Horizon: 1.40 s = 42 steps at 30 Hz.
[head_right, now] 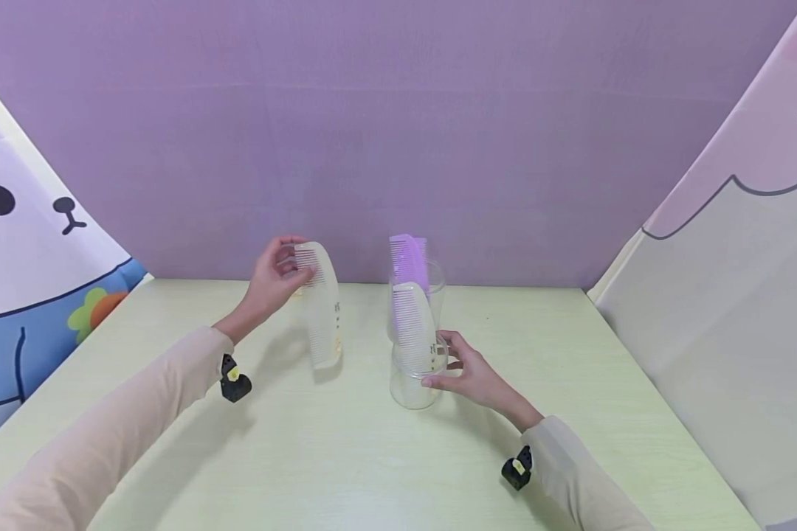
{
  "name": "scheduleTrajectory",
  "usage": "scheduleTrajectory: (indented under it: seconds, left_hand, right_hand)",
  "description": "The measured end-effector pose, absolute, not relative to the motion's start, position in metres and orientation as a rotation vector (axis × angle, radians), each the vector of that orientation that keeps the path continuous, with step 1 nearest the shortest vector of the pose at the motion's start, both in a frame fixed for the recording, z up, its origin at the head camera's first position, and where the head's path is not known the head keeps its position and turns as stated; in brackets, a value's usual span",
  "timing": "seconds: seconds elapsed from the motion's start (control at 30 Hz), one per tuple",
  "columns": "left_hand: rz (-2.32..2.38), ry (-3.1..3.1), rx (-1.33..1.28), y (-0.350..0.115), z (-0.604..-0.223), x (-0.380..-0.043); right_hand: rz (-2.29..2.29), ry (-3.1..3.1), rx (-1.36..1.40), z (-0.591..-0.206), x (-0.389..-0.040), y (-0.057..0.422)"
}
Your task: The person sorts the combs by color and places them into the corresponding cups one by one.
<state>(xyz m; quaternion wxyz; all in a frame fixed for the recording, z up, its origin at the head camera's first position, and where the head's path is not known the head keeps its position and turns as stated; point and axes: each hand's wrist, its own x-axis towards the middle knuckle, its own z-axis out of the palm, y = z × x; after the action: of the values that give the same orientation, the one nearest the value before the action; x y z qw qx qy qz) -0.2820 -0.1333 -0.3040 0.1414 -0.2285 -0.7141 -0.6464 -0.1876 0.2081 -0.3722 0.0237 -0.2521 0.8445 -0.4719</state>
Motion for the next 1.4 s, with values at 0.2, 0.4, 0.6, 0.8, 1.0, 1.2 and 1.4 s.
scheduleTrajectory:
  seconds: [0.2, 0.4, 0.6, 0.8, 1.0, 1.2, 1.4]
  left_hand:
    - [-1.809, -1.946, -0.685, -0.126, -0.302, -0.288]
    - [-1.851, -1.829, -0.689, -0.12, -0.285, -0.275]
    - [-1.917, -1.74, -0.712, -0.111, -0.267, -0.258]
    - [-1.949, -1.685, -0.745, -0.102, -0.267, -0.26]
    - [-1.934, -1.62, -0.8, -0.089, -0.268, -0.26]
    - [-1.935, -1.601, -0.818, -0.075, -0.262, -0.254]
    - [-1.957, -1.597, -0.833, -0.06, -0.263, -0.249]
  right_hand:
    - [-1.457, 2.619, -0.755, -0.372, -0.187, 0.208]
    - [-1.453, 2.617, -0.759, -0.371, -0.187, 0.207]
    - [-1.455, 2.617, -0.757, -0.371, -0.187, 0.208]
    - [-1.459, 2.612, -0.756, -0.372, -0.188, 0.208]
    - [-1.472, 2.603, -0.782, -0.373, -0.189, 0.208]
    - [-1.462, 2.608, -0.78, -0.372, -0.188, 0.208]
    - [-1.463, 2.605, -0.796, -0.373, -0.189, 0.208]
